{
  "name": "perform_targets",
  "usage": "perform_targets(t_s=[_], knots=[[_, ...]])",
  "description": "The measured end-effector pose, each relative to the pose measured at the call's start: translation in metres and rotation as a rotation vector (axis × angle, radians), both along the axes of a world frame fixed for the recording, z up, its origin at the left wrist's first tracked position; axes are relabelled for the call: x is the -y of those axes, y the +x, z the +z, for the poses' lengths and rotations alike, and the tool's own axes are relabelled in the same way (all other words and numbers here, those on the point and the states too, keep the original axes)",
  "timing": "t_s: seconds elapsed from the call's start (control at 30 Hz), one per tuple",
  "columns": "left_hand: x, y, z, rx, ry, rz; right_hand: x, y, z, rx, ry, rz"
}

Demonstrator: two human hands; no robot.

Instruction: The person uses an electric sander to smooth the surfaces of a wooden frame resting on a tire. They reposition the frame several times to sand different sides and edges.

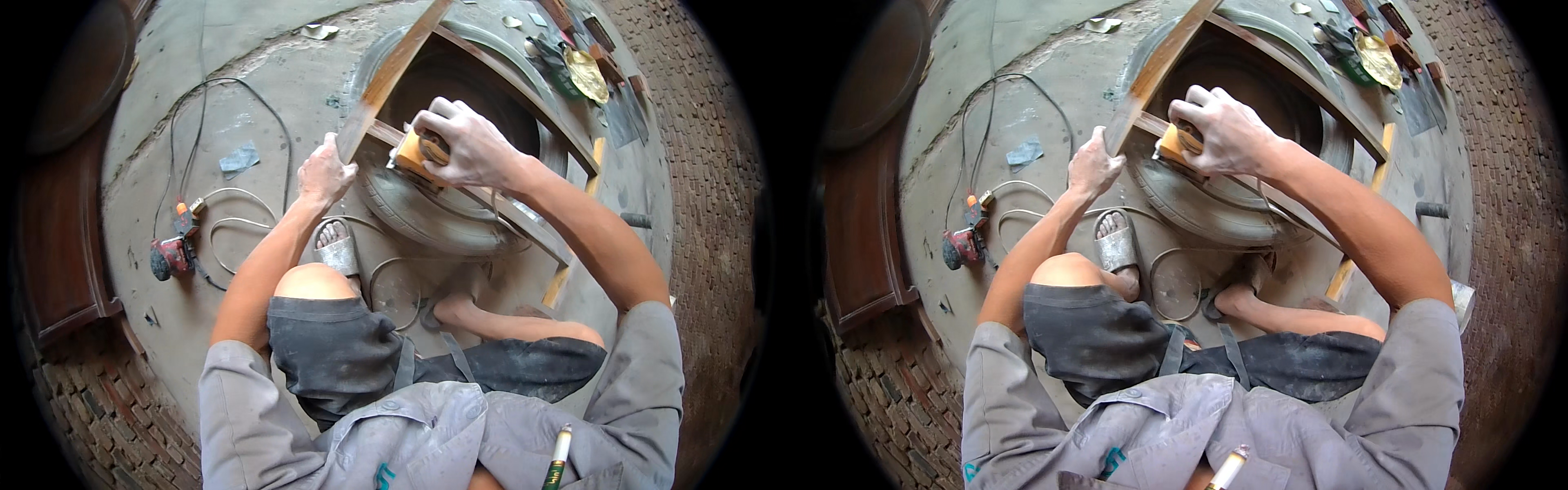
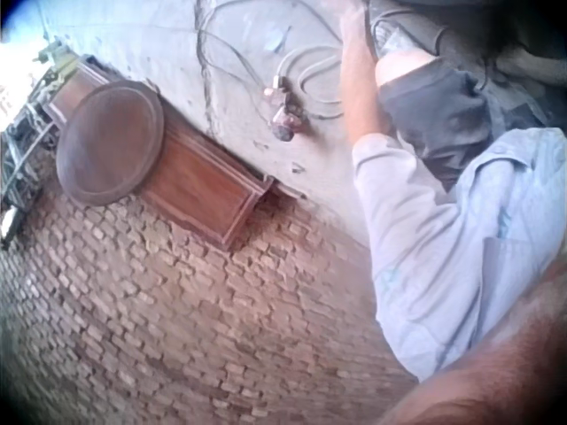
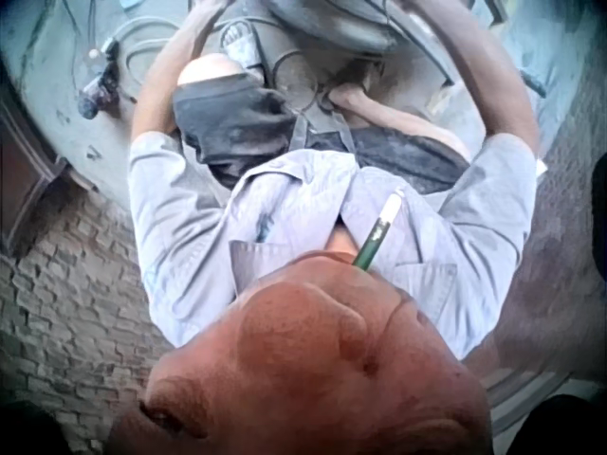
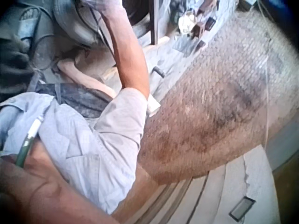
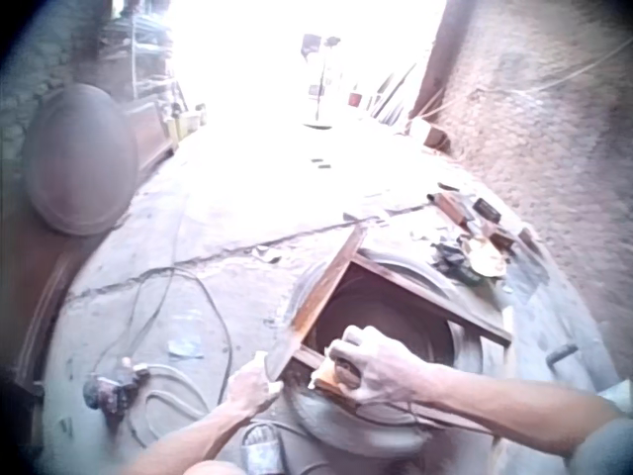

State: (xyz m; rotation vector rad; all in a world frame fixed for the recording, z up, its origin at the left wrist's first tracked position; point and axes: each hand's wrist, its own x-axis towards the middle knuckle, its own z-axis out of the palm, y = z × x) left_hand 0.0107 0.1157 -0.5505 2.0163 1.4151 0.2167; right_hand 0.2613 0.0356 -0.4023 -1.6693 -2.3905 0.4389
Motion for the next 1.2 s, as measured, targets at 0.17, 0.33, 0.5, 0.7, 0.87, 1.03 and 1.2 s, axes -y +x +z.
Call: perform_targets(t_s=[0.17,0.33,0.5,0.7,0.87,1.03,1.2], knots=[[-0.001,0.003,0.007,-0.018,-0.051,-0.014,-0.042,-0.022,-0.007,0.01,0.035,0.009],[-0.002,0.0,0.006,-0.023,-0.06,-0.036,-0.054,-0.033,-0.01,0.023,0.024,0.004],[0.001,-0.001,0.0,0.005,-0.002,-0.029,-0.038,-0.032,-0.002,0.03,0.025,0.0],[-0.003,0.0,-0.002,-0.024,-0.051,-0.037,-0.051,-0.041,-0.008,0.018,0.009,-0.023],[-0.001,-0.002,-0.001,0.015,-0.009,-0.028,-0.043,-0.031,-0.005,0.032,0.043,0.028],[-0.002,0.0,0.0,-0.007,-0.034,-0.038,-0.052,-0.036,-0.005,0.009,0.026,-0.034],[-0.003,-0.003,-0.003,-0.016,-0.032,-0.051,-0.018,-0.018,0.0,-0.015,0.013,-0.008]])
